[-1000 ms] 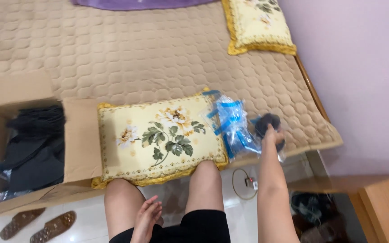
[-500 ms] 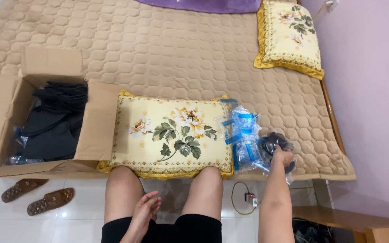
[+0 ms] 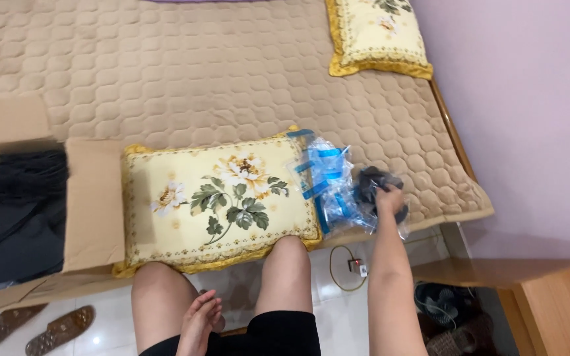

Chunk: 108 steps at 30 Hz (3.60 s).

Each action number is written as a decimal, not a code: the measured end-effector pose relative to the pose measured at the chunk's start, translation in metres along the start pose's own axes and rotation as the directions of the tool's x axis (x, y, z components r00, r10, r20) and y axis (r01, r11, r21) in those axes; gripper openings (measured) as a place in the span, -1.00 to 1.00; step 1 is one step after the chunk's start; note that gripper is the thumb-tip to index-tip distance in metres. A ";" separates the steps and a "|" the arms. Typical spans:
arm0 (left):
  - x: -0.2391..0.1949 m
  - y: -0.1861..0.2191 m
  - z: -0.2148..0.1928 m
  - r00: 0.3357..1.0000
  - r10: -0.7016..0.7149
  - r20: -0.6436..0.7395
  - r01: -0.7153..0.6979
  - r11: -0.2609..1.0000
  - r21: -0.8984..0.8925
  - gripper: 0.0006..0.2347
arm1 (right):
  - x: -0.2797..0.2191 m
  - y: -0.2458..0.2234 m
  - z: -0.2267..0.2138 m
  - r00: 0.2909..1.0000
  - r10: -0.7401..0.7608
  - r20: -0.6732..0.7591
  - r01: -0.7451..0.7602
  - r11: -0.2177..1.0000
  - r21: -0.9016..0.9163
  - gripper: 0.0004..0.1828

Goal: Packaging individual black face masks into small plastic zip-lock bags while sitting on the floor.

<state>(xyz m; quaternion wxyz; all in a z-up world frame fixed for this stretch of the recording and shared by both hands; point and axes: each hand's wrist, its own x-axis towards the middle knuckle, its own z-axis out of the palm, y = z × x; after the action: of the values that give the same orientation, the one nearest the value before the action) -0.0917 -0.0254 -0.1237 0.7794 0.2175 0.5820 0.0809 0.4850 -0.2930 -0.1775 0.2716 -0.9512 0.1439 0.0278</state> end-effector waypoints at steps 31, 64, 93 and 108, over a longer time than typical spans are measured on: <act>-0.049 0.022 0.029 0.961 0.263 0.085 -0.275 0.938 0.211 -0.76 | -0.196 -0.094 0.027 0.920 -0.353 -0.170 0.315 0.924 -0.215 -0.22; -0.019 0.443 -0.162 0.498 0.861 -0.105 -0.381 0.327 0.865 -0.72 | -0.340 -0.117 -0.012 0.740 -0.605 0.293 0.461 0.774 0.434 -0.62; 0.016 0.422 -0.159 0.720 0.615 -0.321 -0.605 0.783 0.142 -0.54 | -0.410 -0.051 -0.007 0.665 -0.428 0.612 0.019 0.829 0.559 -0.72; -0.016 0.390 -0.178 0.917 0.351 -0.189 -0.181 0.790 0.585 -0.41 | -0.411 -0.053 -0.009 0.666 -0.420 0.616 0.053 0.851 0.522 -0.72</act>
<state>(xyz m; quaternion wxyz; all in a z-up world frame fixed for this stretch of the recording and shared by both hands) -0.2153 0.3598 0.0185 0.5691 0.5010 0.6501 0.0489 0.1071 -0.1485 -0.0889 0.5246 -0.7824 -0.0989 0.3208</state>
